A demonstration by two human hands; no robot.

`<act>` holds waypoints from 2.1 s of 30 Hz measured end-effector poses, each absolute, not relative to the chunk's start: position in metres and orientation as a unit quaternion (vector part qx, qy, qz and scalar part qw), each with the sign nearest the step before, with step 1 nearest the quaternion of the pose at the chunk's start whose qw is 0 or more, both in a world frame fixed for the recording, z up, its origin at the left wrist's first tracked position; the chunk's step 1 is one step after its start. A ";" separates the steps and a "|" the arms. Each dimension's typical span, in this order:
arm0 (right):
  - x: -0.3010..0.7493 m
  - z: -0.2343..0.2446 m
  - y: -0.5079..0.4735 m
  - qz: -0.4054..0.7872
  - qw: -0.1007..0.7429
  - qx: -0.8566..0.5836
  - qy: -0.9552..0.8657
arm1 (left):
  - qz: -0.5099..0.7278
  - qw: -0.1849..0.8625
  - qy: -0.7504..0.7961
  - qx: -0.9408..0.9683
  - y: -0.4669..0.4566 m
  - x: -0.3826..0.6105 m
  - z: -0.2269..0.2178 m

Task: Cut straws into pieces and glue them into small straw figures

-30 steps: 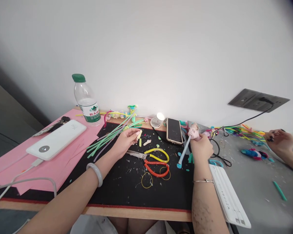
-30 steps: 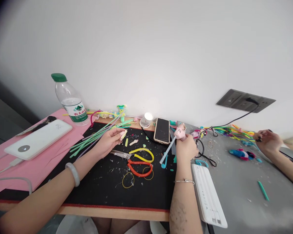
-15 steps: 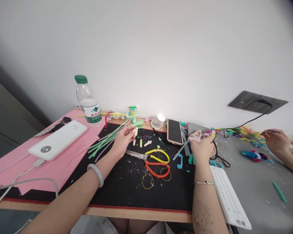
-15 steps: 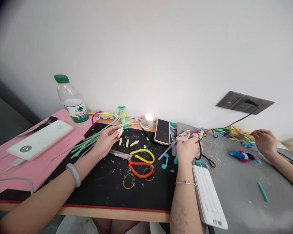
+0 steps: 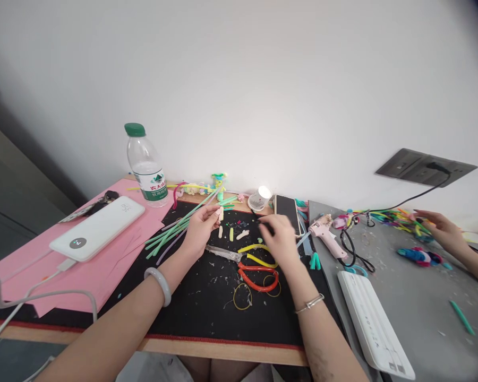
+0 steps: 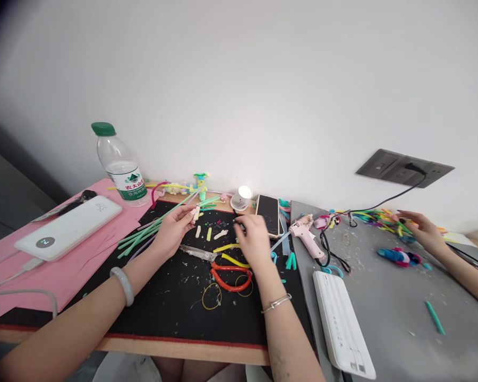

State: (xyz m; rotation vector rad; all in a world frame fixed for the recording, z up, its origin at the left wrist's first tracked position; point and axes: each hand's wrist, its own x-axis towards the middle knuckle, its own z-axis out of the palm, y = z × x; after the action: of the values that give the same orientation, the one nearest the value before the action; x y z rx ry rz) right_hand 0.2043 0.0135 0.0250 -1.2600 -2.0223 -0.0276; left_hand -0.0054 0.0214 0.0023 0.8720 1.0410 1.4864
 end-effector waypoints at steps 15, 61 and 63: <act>0.162 0.004 0.012 0.037 0.343 -0.446 -0.826 | 0.607 0.523 0.440 0.406 0.019 -0.005 0.002; 0.162 0.017 -0.007 0.151 0.468 -0.438 -0.753 | 0.527 0.485 0.425 0.553 0.012 0.004 0.011; 0.161 0.017 -0.007 0.156 0.466 -0.435 -0.754 | 0.529 0.488 0.422 0.551 0.012 0.004 0.012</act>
State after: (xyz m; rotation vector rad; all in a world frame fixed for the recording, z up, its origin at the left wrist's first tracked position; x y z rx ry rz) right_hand 0.1615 -0.0069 0.0168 -1.0690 -1.8514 0.3834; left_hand 0.0038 0.0120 0.0120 1.3397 1.0270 1.2869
